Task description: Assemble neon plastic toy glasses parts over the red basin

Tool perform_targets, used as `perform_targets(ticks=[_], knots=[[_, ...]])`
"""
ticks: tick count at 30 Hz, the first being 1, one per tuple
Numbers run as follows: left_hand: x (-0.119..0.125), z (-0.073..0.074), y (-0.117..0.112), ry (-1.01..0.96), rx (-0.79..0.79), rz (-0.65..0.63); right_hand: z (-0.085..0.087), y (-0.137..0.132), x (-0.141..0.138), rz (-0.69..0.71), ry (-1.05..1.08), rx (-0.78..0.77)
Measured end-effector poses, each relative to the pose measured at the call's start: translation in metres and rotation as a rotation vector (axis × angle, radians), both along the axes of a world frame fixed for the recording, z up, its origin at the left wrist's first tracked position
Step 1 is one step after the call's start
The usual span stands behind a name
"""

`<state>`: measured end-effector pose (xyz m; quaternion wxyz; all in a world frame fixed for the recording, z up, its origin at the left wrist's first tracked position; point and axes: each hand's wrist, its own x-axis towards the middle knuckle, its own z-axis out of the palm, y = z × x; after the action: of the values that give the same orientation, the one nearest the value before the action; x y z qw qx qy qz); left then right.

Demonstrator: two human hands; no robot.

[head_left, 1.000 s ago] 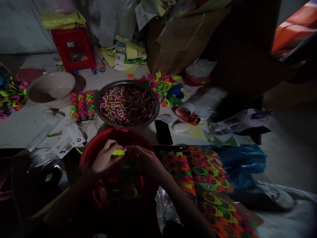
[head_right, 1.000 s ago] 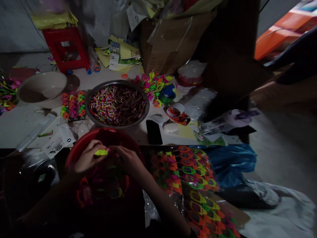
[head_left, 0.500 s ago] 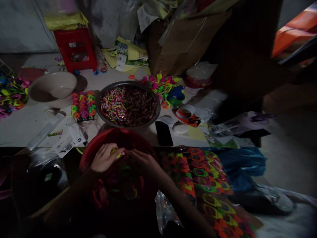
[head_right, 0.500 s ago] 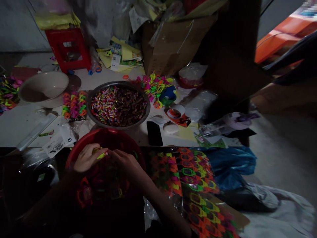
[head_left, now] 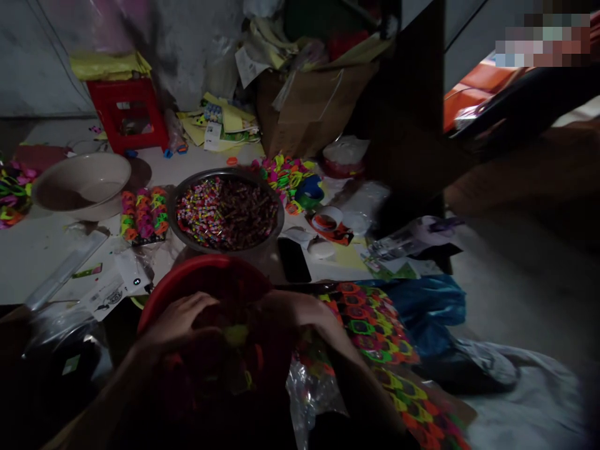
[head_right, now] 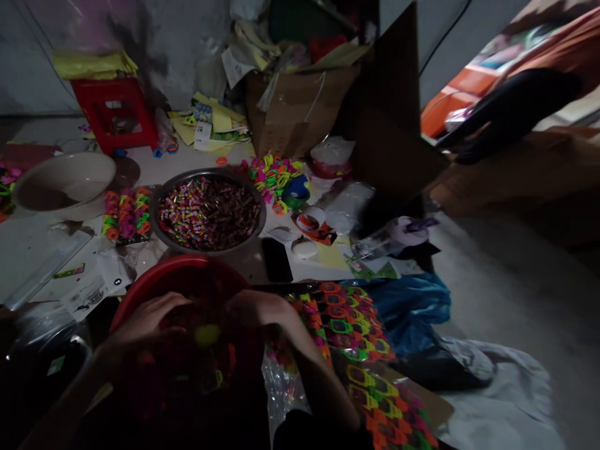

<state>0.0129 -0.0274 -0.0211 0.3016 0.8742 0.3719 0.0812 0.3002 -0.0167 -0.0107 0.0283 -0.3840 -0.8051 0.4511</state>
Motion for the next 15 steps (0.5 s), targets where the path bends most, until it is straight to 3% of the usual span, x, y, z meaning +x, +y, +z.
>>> perform_targets(ticks=[3, 5, 7, 8, 11, 15], knots=[[-0.019, -0.009, 0.010, 0.054, -0.013, 0.249, 0.020, 0.022, 0.042, -0.308, 0.115, 0.104], [-0.025, -0.029, 0.015, 0.232, -0.026, 0.369, 0.030, 0.035, 0.062, -0.726, 0.209, 0.309], [-0.025, -0.051, 0.017, 0.436, -0.028, 0.334, 0.032, 0.044, 0.069, -1.114, 0.326, 0.525], [-0.023, -0.062, 0.017, 0.467, -0.039, 0.305, 0.030, 0.047, 0.068, -1.217, 0.374, 0.588], [-0.014, -0.080, 0.017, 0.497, -0.084, 0.247, 0.012, 0.049, 0.058, -1.182, 0.384, 0.557], [-0.008, -0.078, 0.021, 0.538, -0.118, 0.288, -0.026, 0.046, 0.058, -1.138, 0.276, 0.498]])
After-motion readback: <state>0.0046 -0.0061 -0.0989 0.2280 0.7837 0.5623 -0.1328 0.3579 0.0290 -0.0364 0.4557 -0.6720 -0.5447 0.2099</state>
